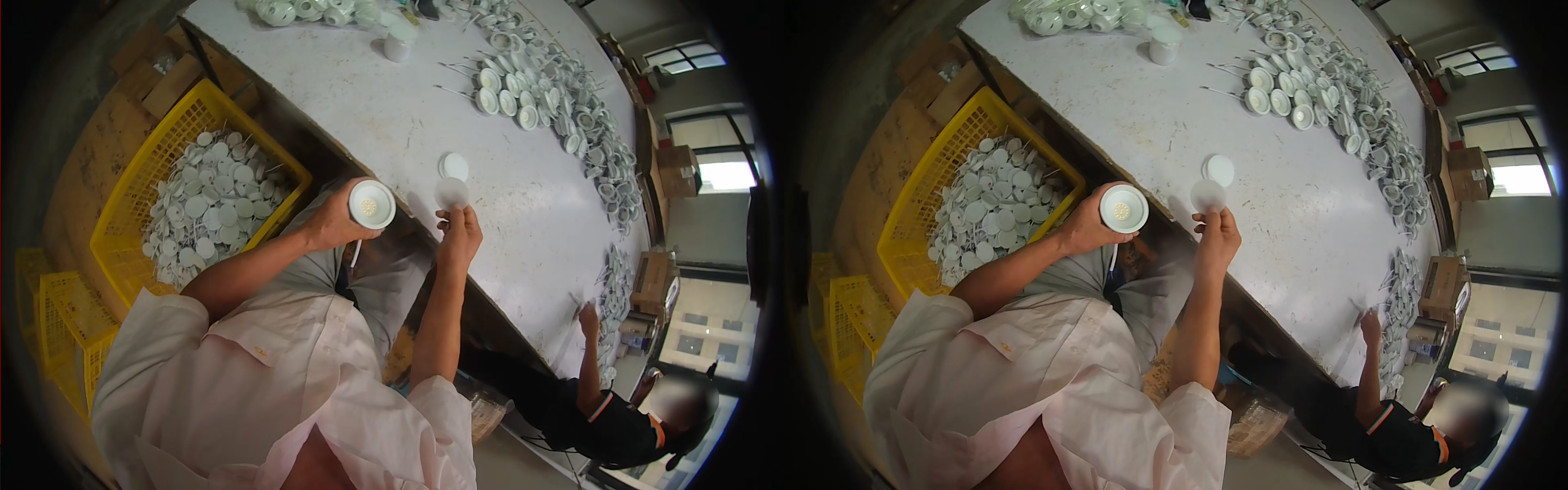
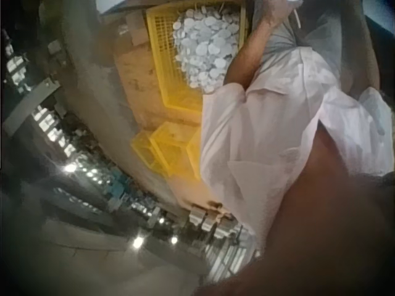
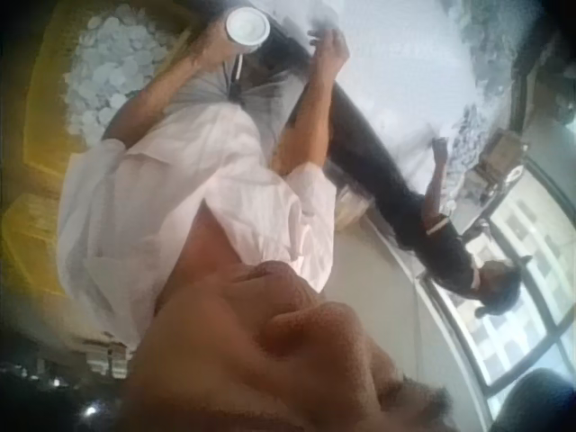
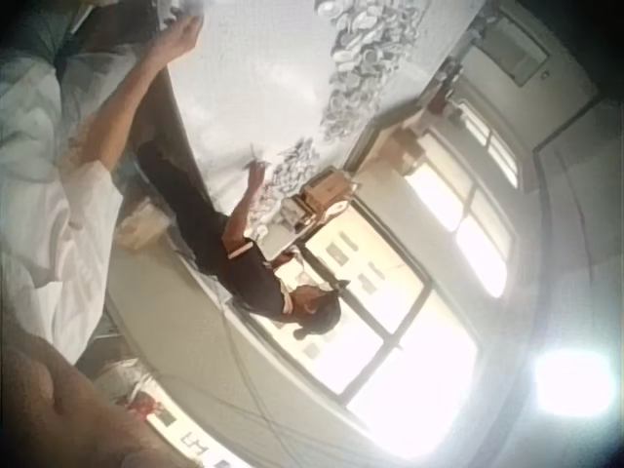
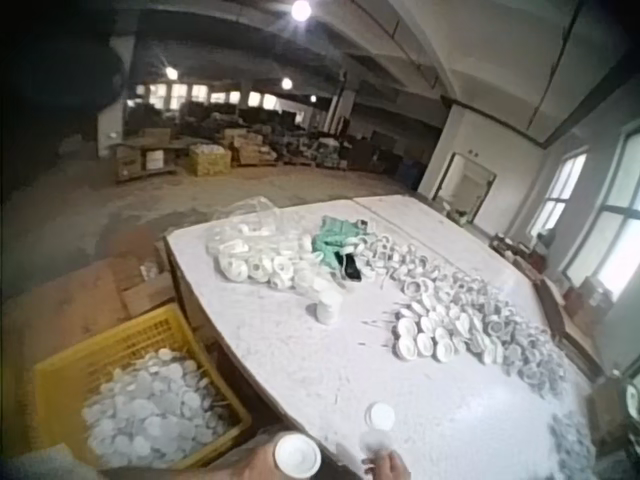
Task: The person assembles LED light fixtures by picking up light bases and pressing circular covers onto them by hand, and fits plastic housing components together.
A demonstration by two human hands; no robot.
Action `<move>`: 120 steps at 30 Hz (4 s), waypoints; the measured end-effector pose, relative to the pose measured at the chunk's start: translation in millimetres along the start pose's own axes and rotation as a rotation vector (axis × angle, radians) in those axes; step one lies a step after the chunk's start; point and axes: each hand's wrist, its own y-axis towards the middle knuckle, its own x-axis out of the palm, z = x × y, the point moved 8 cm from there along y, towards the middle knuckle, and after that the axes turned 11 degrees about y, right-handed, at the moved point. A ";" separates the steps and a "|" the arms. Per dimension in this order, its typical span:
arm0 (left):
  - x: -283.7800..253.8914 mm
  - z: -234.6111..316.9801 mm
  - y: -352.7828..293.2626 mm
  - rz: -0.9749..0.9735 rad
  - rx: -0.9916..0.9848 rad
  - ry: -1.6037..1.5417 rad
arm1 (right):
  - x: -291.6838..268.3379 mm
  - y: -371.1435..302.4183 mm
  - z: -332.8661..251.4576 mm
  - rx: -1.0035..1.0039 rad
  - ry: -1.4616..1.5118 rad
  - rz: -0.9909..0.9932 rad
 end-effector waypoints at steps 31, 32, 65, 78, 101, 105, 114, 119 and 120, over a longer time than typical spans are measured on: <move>17.8 14.7 -0.1 -0.057 0.132 -0.115 | 88.8 -111.0 -16.6 -1.126 -1.053 -0.369; 21.0 15.7 1.2 -0.079 0.127 -0.093 | 86.4 -110.7 -16.7 -1.120 -1.046 -0.372; -289.7 -337.0 -224.7 0.756 -1.041 0.038 | -324.5 173.8 -113.3 -0.084 -1.283 0.790; -135.9 -236.1 -77.6 0.314 -0.560 -0.054 | -205.7 32.6 -34.0 -0.351 -0.566 0.343; -8.8 -25.0 -12.4 0.138 0.007 -0.067 | -32.8 83.9 -12.7 -0.442 -0.919 0.205; -10.4 -30.7 -23.2 0.095 -0.047 -0.086 | -23.2 116.6 -4.2 -0.295 -1.150 0.160; -12.7 -35.9 -26.3 0.086 -0.065 -0.089 | -38.9 119.0 -1.8 -0.256 -0.684 0.205; -5.8 -36.9 -27.8 0.066 -0.052 -0.136 | -55.0 118.9 1.8 -0.093 -0.411 0.186; -6.3 -36.7 -28.6 0.062 -0.059 -0.128 | -57.1 116.5 10.0 0.039 -0.268 0.170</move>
